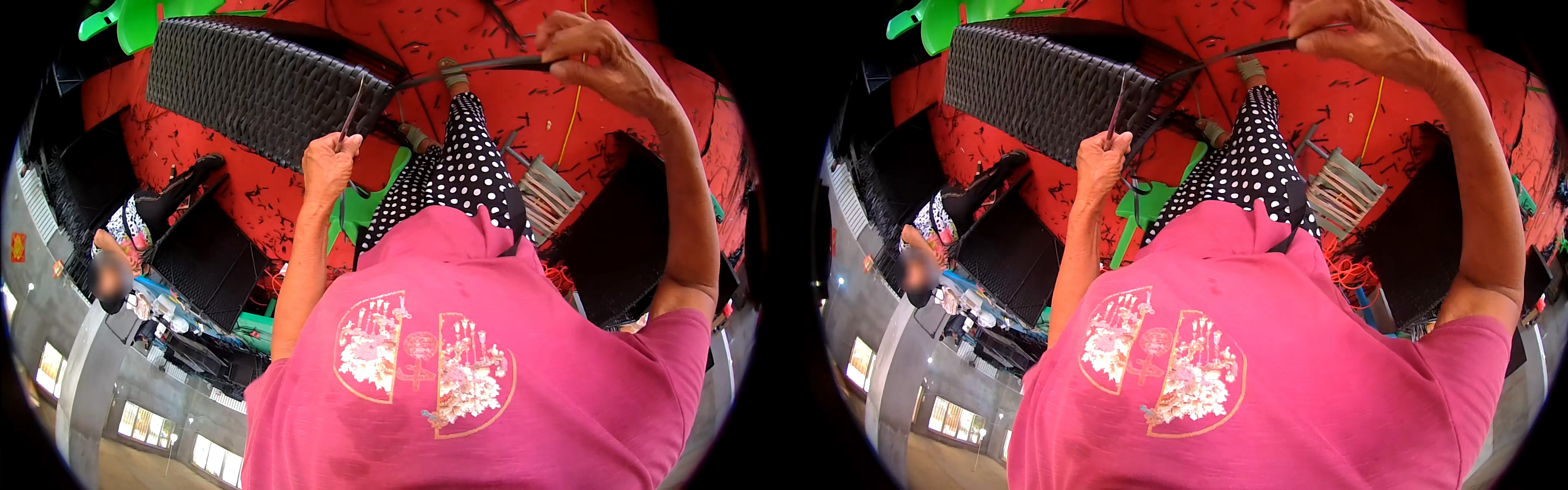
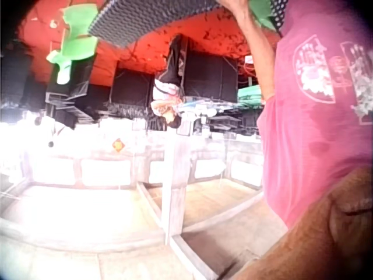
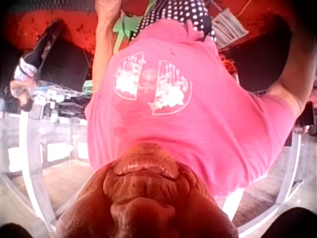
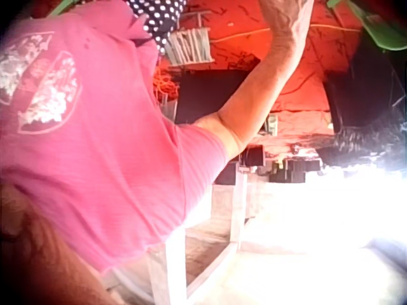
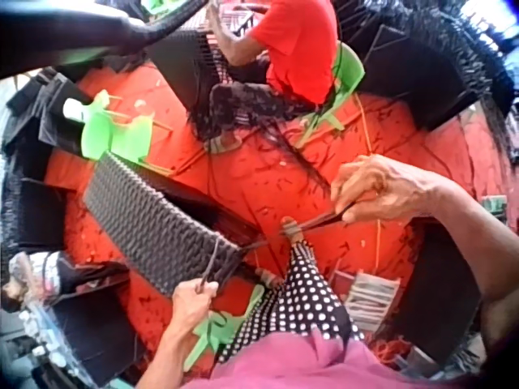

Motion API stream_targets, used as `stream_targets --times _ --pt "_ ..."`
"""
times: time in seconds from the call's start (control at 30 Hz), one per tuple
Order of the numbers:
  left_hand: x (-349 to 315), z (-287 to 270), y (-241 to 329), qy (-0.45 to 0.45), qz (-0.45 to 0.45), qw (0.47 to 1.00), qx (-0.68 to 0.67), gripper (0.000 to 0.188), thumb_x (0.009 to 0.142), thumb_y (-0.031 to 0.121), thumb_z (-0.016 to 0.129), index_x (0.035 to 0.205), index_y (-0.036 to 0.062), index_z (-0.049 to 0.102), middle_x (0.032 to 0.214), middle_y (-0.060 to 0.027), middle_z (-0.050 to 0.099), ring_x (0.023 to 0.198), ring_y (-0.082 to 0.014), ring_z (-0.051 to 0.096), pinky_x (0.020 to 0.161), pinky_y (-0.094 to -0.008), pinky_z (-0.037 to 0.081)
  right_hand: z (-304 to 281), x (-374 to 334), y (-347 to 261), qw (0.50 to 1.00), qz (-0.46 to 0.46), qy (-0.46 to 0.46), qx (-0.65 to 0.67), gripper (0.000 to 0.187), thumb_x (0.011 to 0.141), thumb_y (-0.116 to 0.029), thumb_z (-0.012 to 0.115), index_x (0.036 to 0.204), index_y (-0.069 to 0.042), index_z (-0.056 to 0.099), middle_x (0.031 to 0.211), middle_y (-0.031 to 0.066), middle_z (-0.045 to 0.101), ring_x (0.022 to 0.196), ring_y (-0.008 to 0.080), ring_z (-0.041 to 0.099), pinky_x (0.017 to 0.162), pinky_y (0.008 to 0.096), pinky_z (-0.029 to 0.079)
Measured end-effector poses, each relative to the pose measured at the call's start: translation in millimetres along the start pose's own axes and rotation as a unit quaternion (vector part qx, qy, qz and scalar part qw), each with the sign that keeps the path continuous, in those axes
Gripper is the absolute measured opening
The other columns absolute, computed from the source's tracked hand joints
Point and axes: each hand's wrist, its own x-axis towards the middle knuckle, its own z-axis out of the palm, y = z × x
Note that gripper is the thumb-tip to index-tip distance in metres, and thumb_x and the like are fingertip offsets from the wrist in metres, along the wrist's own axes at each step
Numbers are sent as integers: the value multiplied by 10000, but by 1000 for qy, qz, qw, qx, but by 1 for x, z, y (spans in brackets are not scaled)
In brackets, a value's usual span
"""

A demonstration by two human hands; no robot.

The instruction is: The person uses scissors to trim loose strands from the edge of a black woven wicker chair seat. They hold the seat with one hand and carefully snip protruding fibers with the other, occasionally adjusting the seat's position to access different areas.

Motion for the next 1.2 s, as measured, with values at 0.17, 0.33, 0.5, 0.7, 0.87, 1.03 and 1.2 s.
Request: stream_targets --times 0.17,0.33,0.5,0.7,0.87,1.03,1.2 --pt "3 2 -6 0 28 1000 5 273 858 197 645 649 45 558 508 57 440 438 -24 365 395 -221 265 -17 18 5 992 125 6 -29 173 806 -144 677 874 15 682 772 98 666 702 137 616 668 269 489" --pt "1 -4 3 -21 14 999 34 281 857 188 637 638 37 548 501 36 454 416 -43 398 398 -232 311 -5 48 38 957 71 274 58 292 825 -169 649 1066 -14 592 981 114 623 890 171 580 799 324 456" --pt "-5 -5 12 -21 -33 999 -24 280 855 188 636 643 29 546 494 19 470 411 -60 455 400 -240 367 153 49 80 881 189 359 243 301 914 -313 504 786 -52 580 802 33 594 628 130 551 605 250 428" --pt "-3 -4 13 -27 -36 999 -21 265 856 174 634 653 26 550 493 17 473 411 -59 452 386 -240 357 291 92 15 852 228 281 377 593 945 -514 375 1034 50 535 865 164 603 786 273 585 724 347 460" --pt "-2 -3 5 -3 -23 1000 20 334 837 229 635 620 -2 531 492 -42 470 458 -126 433 480 -328 373 303 117 -3 826 277 338 357 703 905 -609 340 990 70 501 908 285 584 893 426 564 792 418 431" --pt "-3 2 -2 40 52 995 78 354 840 249 634 629 -3 502 516 -139 471 466 -244 445 500 -374 371 297 125 -10 819 353 314 324 861 802 -717 433 957 128 477 881 358 567 924 466 571 773 457 448" --pt "-10 1 4 51 66 988 129 344 851 244 619 639 1 500 544 -157 501 508 -342 490 514 -412 379 293 128 0 852 369 284 239 869 796 -718 439 937 138 487 821 353 580 874 487 577 767 475 449"
